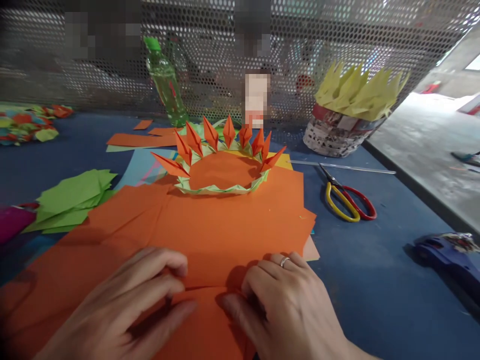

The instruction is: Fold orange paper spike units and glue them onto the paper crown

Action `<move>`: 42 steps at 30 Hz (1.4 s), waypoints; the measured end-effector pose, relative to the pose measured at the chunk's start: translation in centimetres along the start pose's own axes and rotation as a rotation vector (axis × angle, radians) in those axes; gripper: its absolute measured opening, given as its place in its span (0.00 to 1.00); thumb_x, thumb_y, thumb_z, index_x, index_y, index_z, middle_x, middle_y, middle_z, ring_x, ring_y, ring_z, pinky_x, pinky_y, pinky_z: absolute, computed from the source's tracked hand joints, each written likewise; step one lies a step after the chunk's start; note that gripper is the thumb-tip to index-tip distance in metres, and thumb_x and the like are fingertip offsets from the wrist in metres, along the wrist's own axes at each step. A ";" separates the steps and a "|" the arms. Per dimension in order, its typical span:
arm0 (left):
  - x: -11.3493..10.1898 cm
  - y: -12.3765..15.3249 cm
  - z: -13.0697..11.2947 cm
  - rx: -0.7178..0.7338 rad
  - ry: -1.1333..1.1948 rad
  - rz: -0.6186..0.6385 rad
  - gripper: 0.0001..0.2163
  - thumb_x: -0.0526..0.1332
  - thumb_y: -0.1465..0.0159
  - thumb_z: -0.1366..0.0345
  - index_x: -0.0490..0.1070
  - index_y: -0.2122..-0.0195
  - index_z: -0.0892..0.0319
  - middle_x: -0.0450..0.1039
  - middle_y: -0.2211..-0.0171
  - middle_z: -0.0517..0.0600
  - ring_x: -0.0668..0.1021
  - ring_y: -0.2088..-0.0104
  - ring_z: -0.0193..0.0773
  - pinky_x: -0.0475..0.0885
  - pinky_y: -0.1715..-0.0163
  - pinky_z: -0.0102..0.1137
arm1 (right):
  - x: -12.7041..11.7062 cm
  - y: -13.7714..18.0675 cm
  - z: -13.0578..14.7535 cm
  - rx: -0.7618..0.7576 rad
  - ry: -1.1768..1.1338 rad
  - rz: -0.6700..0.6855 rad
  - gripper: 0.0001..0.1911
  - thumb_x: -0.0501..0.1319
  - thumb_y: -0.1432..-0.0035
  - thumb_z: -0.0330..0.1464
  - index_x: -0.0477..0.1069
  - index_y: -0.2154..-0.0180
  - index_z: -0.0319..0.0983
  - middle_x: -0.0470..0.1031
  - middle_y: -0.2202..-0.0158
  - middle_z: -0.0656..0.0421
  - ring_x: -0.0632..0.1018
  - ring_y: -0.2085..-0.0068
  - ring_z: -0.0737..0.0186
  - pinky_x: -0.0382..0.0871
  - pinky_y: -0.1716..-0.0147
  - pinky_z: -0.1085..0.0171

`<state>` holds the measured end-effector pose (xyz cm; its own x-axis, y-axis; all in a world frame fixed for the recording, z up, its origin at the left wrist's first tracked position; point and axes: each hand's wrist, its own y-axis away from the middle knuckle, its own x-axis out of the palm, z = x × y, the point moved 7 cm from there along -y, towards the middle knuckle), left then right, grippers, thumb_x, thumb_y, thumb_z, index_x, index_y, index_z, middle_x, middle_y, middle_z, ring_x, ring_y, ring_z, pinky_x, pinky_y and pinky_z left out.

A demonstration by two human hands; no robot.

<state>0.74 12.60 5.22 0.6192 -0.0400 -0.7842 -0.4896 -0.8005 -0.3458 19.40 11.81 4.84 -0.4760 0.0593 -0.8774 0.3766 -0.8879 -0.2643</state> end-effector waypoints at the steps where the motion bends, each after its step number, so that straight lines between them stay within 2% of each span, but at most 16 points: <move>1: 0.0 -0.1 0.0 -0.001 -0.013 0.006 0.07 0.59 0.33 0.69 0.68 0.70 0.57 0.69 0.64 0.47 0.74 0.64 0.36 0.68 0.62 0.32 | 0.1 0.0 0.0 0.003 0.005 0.004 0.18 0.65 0.37 0.40 0.64 0.76 0.42 0.70 0.78 0.65 0.71 0.76 0.65 0.58 0.73 0.64; 9: 0.0 -1.1 0.0 0.002 -0.016 0.022 0.10 0.60 0.33 0.69 0.66 0.73 0.58 0.68 0.67 0.47 0.71 0.67 0.37 0.65 0.65 0.34 | 0.2 0.0 0.0 -0.004 0.044 -0.014 0.18 0.64 0.37 0.38 0.63 0.76 0.42 0.68 0.80 0.66 0.69 0.78 0.66 0.56 0.74 0.64; 20: 0.4 -0.9 -0.1 0.030 -0.083 0.037 0.10 0.60 0.34 0.69 0.64 0.73 0.57 0.67 0.68 0.48 0.70 0.67 0.39 0.64 0.67 0.35 | 0.4 -0.2 -0.1 -0.018 0.083 0.000 0.19 0.63 0.37 0.37 0.60 0.77 0.42 0.67 0.81 0.66 0.68 0.79 0.67 0.56 0.74 0.65; 24: 0.1 -1.1 -0.4 0.044 -0.128 0.037 0.09 0.59 0.34 0.69 0.65 0.72 0.56 0.68 0.69 0.48 0.70 0.68 0.40 0.66 0.68 0.34 | 0.2 -0.3 0.2 -0.025 0.088 -0.031 0.19 0.62 0.37 0.36 0.59 0.77 0.42 0.66 0.81 0.66 0.67 0.80 0.67 0.55 0.75 0.65; 27: -0.3 -1.1 -0.7 0.067 -0.196 -0.034 0.03 0.57 0.32 0.67 0.67 0.64 0.56 0.72 0.65 0.49 0.74 0.65 0.41 0.69 0.66 0.34 | 0.1 -0.3 0.3 -0.023 0.079 -0.043 0.19 0.61 0.36 0.37 0.59 0.77 0.42 0.66 0.82 0.67 0.67 0.80 0.67 0.54 0.75 0.65; 30: 0.1 -0.3 -1.6 0.213 -0.316 -0.135 0.08 0.54 0.30 0.68 0.70 0.53 0.55 0.75 0.55 0.51 0.77 0.57 0.42 0.71 0.55 0.36 | 0.1 -0.2 0.1 -0.011 0.080 -0.039 0.20 0.62 0.36 0.39 0.60 0.77 0.42 0.67 0.81 0.67 0.68 0.79 0.66 0.55 0.75 0.65; 33: 1.1 1.3 -3.1 0.446 -0.343 -0.183 0.12 0.52 0.31 0.71 0.74 0.56 0.52 0.79 0.58 0.48 0.78 0.57 0.38 0.71 0.48 0.34 | 0.2 -0.1 -0.1 0.009 0.086 -0.028 0.18 0.64 0.37 0.38 0.62 0.77 0.42 0.66 0.81 0.67 0.67 0.79 0.67 0.54 0.74 0.65; 35: 1.4 2.1 -3.6 0.473 -0.324 -0.154 0.12 0.54 0.32 0.70 0.76 0.54 0.52 0.80 0.59 0.48 0.79 0.60 0.38 0.74 0.50 0.30 | 0.2 -0.1 -0.1 0.024 0.105 -0.026 0.19 0.65 0.38 0.38 0.61 0.77 0.42 0.64 0.82 0.67 0.66 0.79 0.67 0.53 0.75 0.65; 38: 1.4 2.6 -4.0 0.428 -0.309 -0.005 0.15 0.53 0.31 0.69 0.76 0.49 0.55 0.80 0.54 0.52 0.80 0.56 0.40 0.75 0.50 0.30 | 0.2 -0.2 -0.2 0.059 0.121 -0.012 0.19 0.67 0.40 0.39 0.61 0.77 0.42 0.65 0.81 0.67 0.67 0.79 0.67 0.53 0.76 0.65; 42: 0.8 3.1 -4.3 0.419 -0.341 0.011 0.19 0.48 0.31 0.72 0.75 0.46 0.57 0.79 0.50 0.52 0.80 0.53 0.39 0.75 0.50 0.29 | 0.1 -0.1 -0.3 0.133 0.127 0.018 0.14 0.70 0.44 0.39 0.66 0.70 0.43 0.67 0.81 0.69 0.69 0.80 0.65 0.54 0.77 0.66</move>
<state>2.38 7.56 5.72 0.4125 0.2057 -0.8874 -0.7409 -0.4910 -0.4582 19.55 12.11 4.62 -0.3623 0.0922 -0.9275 0.2717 -0.9414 -0.1997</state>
